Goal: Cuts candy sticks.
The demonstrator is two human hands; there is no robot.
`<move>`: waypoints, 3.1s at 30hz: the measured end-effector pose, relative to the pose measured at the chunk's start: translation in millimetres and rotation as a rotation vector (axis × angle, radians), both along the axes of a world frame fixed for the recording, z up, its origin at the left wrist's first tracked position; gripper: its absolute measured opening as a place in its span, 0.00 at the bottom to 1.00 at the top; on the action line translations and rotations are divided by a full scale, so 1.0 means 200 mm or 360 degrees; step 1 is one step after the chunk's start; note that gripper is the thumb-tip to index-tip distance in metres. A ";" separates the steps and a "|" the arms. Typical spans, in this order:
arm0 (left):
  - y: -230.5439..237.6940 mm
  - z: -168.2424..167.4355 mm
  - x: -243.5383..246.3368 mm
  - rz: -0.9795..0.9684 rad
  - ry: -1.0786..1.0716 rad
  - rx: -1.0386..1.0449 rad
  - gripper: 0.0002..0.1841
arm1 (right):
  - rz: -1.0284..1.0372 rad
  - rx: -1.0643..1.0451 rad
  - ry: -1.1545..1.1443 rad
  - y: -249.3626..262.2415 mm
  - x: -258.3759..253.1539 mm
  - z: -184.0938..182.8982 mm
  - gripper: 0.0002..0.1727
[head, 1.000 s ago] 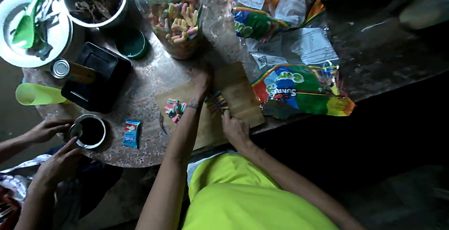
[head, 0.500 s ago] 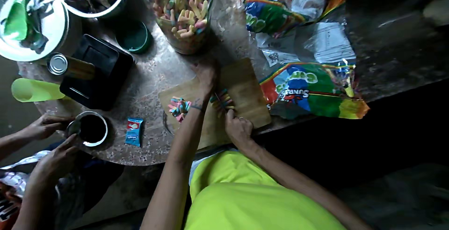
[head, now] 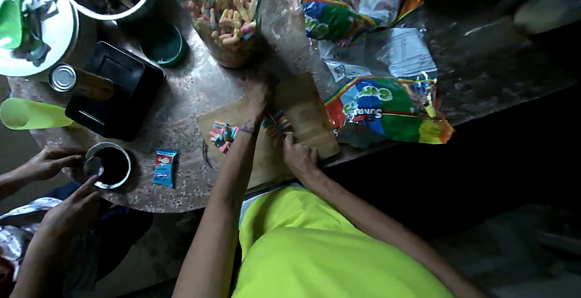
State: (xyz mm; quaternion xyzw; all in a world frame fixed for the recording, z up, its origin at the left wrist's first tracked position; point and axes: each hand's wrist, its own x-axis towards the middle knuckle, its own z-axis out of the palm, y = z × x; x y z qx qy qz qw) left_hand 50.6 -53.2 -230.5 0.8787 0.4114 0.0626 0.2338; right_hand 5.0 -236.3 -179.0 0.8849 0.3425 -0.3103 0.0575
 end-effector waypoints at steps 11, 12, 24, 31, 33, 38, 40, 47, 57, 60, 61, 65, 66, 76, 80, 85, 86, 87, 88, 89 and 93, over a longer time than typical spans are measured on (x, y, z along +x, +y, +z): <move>0.02 0.02 0.00 -0.0020 0.0071 -0.0076 0.22 | 0.0019 -0.0039 0.0024 0.03 -0.01 0.02 0.23; 0.02 0.04 0.00 -0.0018 0.0117 -0.0131 0.22 | 0.0010 -0.0044 0.0046 0.03 -0.01 0.02 0.23; 0.05 0.03 0.01 0.0094 0.0075 -0.0204 0.22 | -0.0029 -0.0020 0.0066 0.04 0.02 0.04 0.22; 0.06 0.04 0.03 0.0050 0.0167 -0.0230 0.22 | -0.0058 -0.0002 0.0063 0.03 0.03 0.02 0.24; 0.05 0.00 0.02 0.0048 0.0100 -0.0226 0.22 | -0.0038 -0.0038 0.0097 0.04 0.03 0.04 0.24; 0.06 -0.01 0.03 0.0100 0.0103 -0.0212 0.24 | -0.0008 -0.0066 0.0085 0.04 0.03 0.06 0.25; 0.04 0.01 0.01 0.0096 0.0022 -0.0198 0.24 | -0.0005 -0.0118 0.0101 0.05 0.03 0.06 0.26; 0.06 0.05 0.02 0.0094 0.0089 -0.0243 0.22 | 0.0062 -0.0108 0.0001 0.05 0.04 0.05 0.26; 0.04 0.03 -0.03 0.0026 0.0058 -0.0228 0.21 | 0.0070 -0.0147 -0.0001 0.06 -0.02 0.04 0.25; 0.08 0.02 0.00 0.0087 0.0056 -0.0289 0.21 | 0.0075 -0.0207 0.0068 0.09 0.03 0.11 0.25; 0.08 0.02 0.00 0.0081 0.0081 -0.0284 0.22 | 0.0084 -0.0189 0.0051 0.09 0.03 0.10 0.25; 0.03 0.03 -0.07 0.0002 -0.0213 0.0127 0.18 | 0.0122 -0.0146 0.0031 0.04 0.03 0.05 0.25; 0.01 0.05 -0.12 0.0019 -0.0402 0.0337 0.15 | 0.0133 -0.0156 0.0039 0.04 0.04 0.06 0.25; -0.52 -0.05 -0.63 -0.0212 -0.0552 -0.0069 0.25 | 0.0133 -0.0027 0.0175 0.05 0.11 0.09 0.27; -0.49 -0.07 -0.60 -0.0213 -0.0522 -0.0019 0.19 | 0.0138 -0.0021 0.0150 0.05 0.10 0.10 0.26; -0.45 -0.09 -0.60 -0.0277 -0.0493 0.0032 0.15 | 0.0127 0.0000 0.0135 0.05 0.09 0.08 0.26; -0.45 -0.09 -0.60 -0.0289 -0.0486 0.0047 0.15 | 0.0112 0.0008 0.0142 0.05 0.08 0.08 0.26; -0.45 -0.09 -0.60 -0.0297 -0.0479 0.0055 0.15 | 0.0104 0.0005 0.0138 0.05 0.08 0.08 0.25; -0.45 -0.10 -0.60 -0.0300 -0.0458 0.0057 0.16 | 0.0099 0.0021 0.0125 0.04 0.07 0.06 0.25; -0.44 -0.10 -0.60 -0.0298 -0.0438 0.0047 0.16 | 0.0097 0.0051 0.0107 0.04 0.07 0.05 0.25; -0.44 -0.07 -0.60 -0.0279 -0.0404 0.0011 0.13 | 0.0044 0.0167 0.0095 0.07 0.04 0.01 0.23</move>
